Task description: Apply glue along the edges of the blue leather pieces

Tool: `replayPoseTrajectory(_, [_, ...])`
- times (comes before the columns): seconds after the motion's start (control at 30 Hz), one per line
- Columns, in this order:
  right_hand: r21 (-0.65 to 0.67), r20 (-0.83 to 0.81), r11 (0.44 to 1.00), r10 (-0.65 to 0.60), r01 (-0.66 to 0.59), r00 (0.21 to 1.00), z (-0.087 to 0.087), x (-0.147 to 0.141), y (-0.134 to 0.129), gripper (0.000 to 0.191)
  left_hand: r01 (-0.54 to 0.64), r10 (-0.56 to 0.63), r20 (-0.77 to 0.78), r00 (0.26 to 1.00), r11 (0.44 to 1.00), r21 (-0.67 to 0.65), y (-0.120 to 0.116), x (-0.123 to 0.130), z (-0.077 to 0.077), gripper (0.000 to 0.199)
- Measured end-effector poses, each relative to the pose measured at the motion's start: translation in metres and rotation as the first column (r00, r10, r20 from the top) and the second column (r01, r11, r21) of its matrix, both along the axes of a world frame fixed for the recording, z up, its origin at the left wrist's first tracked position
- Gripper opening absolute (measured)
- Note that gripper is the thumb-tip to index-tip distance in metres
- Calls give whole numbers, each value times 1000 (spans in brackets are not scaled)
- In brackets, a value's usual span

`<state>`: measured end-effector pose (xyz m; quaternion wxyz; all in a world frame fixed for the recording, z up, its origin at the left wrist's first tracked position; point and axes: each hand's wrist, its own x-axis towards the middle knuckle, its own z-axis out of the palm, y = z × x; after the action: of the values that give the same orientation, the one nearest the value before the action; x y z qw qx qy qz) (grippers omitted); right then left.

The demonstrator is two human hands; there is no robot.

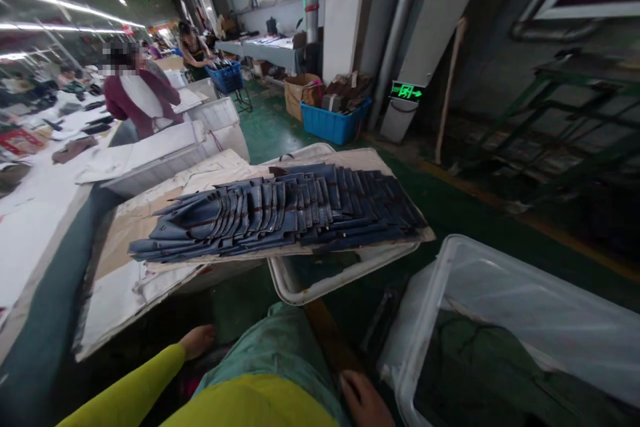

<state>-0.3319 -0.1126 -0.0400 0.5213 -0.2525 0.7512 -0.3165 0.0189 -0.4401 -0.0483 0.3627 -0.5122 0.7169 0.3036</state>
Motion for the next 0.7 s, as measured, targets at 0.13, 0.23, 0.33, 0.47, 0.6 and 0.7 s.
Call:
replayPoseTrajectory(0.13, [-87, 95, 995, -50, 58, 994, -11, -1, -62, 53, 58, -53, -96, 994, 997, 49, -48, -15, -35, 44])
replayPoseTrajectory(0.23, [-32, 230, 944, -312, 328, 922, -31, -13, -121, 59, 144, -126, -181, 975, 986, 88, -98, -52, -56, 50])
replayPoseTrajectory(0.33, [91, 335, 795, -591, 599, 734, -49, -43, -177, 67, 209, -169, -330, 929, 974, 90, -144, -92, -57, 55])
replayPoseTrajectory(0.47, [176, 258, 598, -794, 782, 550, -64, -99, -226, 69, 231, -135, -493, 859, 963, 138, -206, -132, -40, 58])
replayPoseTrajectory(0.6, [181, 218, 448, -886, 876, 408, -76, -143, -246, 61, 290, -167, -519, 838, 943, 164, -281, -182, -29, 60])
replayPoseTrajectory(0.7, [182, 206, 373, -919, 910, 336, -85, -166, -251, 61, 361, -255, -546, 798, 928, 94, -331, -251, -21, 61])
